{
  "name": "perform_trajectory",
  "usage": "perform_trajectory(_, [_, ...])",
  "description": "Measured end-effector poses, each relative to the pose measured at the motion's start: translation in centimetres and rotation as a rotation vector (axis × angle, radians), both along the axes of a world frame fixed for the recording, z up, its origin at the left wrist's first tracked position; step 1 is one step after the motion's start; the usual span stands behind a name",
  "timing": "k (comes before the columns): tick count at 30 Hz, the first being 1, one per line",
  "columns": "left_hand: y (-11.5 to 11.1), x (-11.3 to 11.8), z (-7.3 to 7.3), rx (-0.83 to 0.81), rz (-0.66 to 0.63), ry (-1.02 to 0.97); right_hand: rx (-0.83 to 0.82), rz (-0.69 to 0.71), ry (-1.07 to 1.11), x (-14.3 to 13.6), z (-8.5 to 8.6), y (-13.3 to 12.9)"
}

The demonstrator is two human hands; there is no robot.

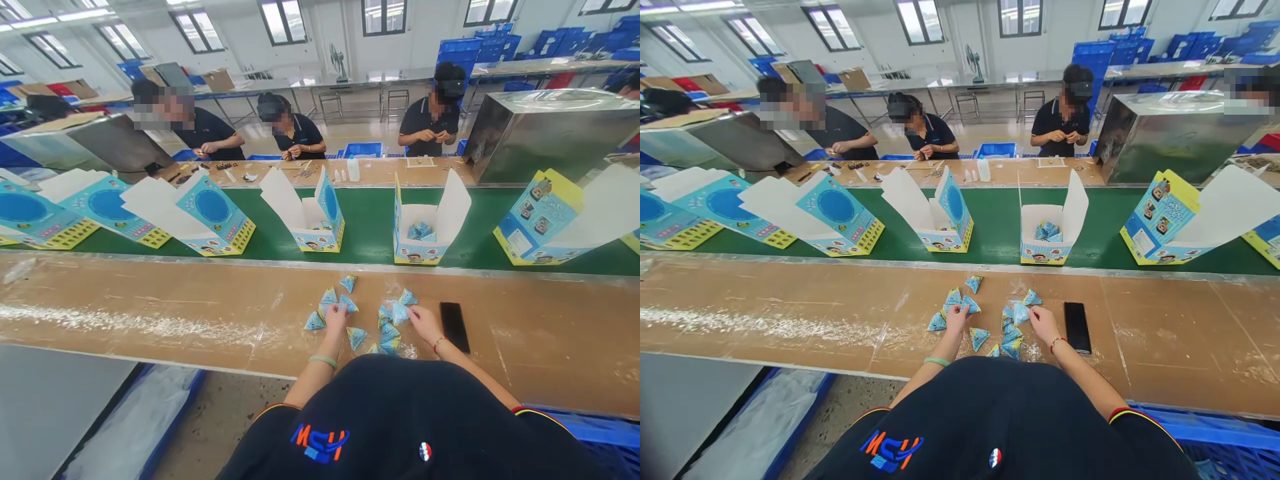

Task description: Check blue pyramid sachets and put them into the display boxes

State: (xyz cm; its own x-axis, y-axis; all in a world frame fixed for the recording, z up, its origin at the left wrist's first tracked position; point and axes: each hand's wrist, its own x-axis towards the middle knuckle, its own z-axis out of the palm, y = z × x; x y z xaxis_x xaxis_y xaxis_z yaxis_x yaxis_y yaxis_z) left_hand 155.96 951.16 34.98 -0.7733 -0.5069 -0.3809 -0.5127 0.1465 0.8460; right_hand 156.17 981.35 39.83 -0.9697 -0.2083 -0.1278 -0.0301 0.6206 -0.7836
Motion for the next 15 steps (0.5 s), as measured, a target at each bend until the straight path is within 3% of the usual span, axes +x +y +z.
perform_trajectory(5, [0.2,0.6,1.3,-0.065,-0.147,0.015,-0.173,0.02,-0.069,-0.7,2.4,0.0])
perform_trajectory(8, [-0.1,0.8,2.4,-0.141,-0.234,0.044,-0.231,0.008,-0.04,-0.7,5.4,1.7])
perform_trajectory(11, [-0.3,0.7,3.3,-0.196,-0.287,0.056,-0.364,-0.067,0.079,-0.3,10.2,4.1])
perform_trajectory(13, [-0.2,0.5,3.7,-0.211,-0.313,0.05,-0.442,-0.132,0.269,0.2,14.2,5.6])
perform_trajectory(15, [-0.1,0.2,3.9,-0.22,-0.325,0.044,-0.365,-0.148,0.483,0.8,18.0,6.7])
